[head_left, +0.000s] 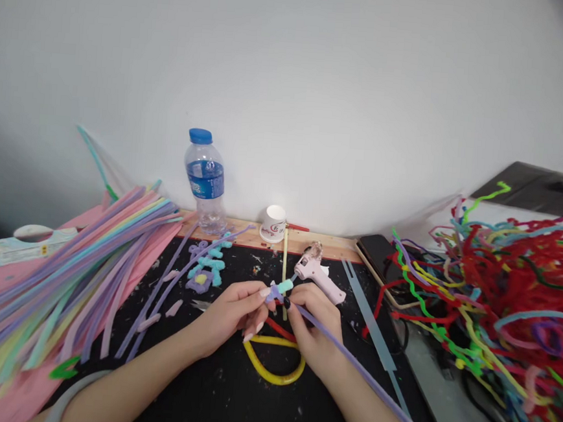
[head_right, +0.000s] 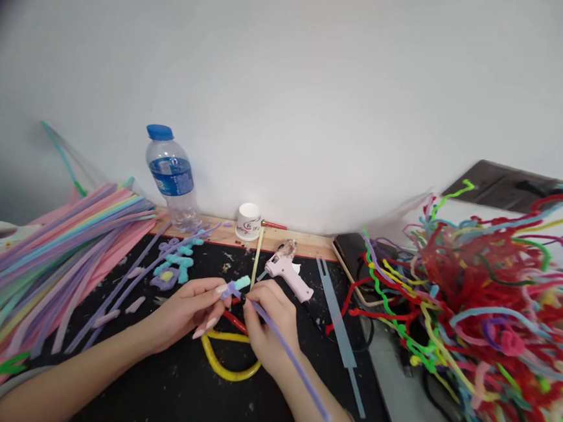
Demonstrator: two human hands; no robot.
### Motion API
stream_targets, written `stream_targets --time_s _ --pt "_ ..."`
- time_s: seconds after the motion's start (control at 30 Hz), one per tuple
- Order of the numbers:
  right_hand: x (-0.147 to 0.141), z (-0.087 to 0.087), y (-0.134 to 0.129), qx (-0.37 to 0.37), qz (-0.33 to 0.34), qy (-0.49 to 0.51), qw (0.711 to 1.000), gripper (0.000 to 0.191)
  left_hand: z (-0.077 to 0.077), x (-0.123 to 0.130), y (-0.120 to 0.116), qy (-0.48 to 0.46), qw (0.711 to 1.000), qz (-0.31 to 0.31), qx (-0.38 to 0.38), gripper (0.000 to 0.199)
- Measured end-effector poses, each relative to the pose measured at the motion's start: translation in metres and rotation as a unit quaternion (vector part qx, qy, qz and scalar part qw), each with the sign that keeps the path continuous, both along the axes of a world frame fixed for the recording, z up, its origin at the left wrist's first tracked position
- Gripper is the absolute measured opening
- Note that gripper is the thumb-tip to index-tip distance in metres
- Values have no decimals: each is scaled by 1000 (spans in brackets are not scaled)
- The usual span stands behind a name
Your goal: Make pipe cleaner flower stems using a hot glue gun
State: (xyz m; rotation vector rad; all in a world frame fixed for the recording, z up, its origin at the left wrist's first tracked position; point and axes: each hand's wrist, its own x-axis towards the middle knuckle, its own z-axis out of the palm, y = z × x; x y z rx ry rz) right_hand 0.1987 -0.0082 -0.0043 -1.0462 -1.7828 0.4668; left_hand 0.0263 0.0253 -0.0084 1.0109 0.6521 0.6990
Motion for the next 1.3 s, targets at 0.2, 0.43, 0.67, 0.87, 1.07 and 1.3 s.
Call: stream_targets --time_s 0.2,0.43,0.67,0.87,1.07,1.3 --pt "0 2 -1 -7 -35 -9 999 16 1 2 -2 56 996 15 61 33" --pt "2 4 -1 -22 -47 -17 999 20 0 -4 -4 249 881 140 377 27" --pt "1 0 0 -52 -16 -12 998 23 -3 -9 -2 270 764 115 575 17" --pt "3 0 2 -67 -4 -24 997 22 -3 -8 -2 272 765 102 575 18" --pt "3 0 1 -61 -1 -27 998 22 0 -4 -4 274 813 88 506 18" --pt "3 1 1 -64 -8 -19 998 22 4 1 -3 249 897 62 359 14"
